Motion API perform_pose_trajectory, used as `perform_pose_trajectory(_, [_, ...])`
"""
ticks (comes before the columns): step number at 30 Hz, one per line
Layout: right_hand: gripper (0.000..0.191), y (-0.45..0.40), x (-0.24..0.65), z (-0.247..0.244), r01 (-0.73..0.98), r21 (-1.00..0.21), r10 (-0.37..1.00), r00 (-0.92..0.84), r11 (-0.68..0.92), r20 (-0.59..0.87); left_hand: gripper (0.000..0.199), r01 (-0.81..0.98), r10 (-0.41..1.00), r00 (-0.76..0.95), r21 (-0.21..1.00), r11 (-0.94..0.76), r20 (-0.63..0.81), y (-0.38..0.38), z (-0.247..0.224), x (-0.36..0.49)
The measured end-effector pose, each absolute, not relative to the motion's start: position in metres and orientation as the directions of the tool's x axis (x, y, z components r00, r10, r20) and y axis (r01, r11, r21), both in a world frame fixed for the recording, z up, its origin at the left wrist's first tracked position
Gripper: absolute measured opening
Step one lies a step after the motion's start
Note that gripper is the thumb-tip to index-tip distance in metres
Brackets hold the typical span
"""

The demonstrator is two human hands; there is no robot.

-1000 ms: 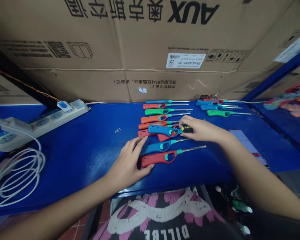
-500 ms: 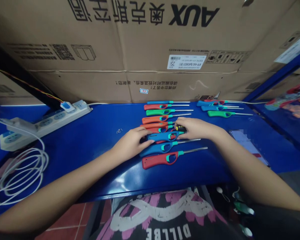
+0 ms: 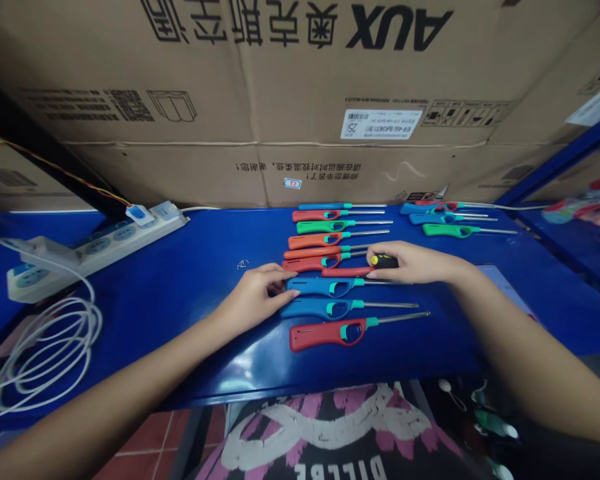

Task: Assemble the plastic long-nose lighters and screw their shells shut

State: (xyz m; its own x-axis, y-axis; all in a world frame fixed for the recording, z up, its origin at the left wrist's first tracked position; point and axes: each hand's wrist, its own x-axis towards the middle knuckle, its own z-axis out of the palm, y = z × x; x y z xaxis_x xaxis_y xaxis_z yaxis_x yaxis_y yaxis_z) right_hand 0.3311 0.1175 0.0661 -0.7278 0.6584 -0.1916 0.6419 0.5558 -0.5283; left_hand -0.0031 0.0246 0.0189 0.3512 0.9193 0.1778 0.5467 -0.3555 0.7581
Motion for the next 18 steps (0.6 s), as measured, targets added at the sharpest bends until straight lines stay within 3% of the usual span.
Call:
perform_pose_trajectory(5, [0.03,0.11,0.329,0.08,0.614,-0.548,0.687,-0.721,0.568,-0.095,0.03,0.638,0.901,0.373,0.643,-0.424,0.224,0.02,0.014,-0.001])
perform_pose_trajectory(8, [0.02,0.102,0.315,0.075,0.616,-0.412,0.696,-0.715,0.672,0.067,0.032,0.681,0.886,0.375,0.567,-0.463,0.273,0.015,0.016,0.002])
perform_pose_trajectory(11, [0.005,0.097,0.297,0.06,0.657,-0.261,0.7,-0.704,0.707,0.122,0.037,0.717,0.856,0.397,0.47,-0.514,0.331,0.011,0.02,0.004])
perform_pose_trajectory(18, [0.01,0.106,0.275,0.041,0.653,-0.239,0.688,-0.719,0.719,0.104,0.092,0.75,0.841,0.493,0.381,-0.54,0.222,0.004,0.025,0.003])
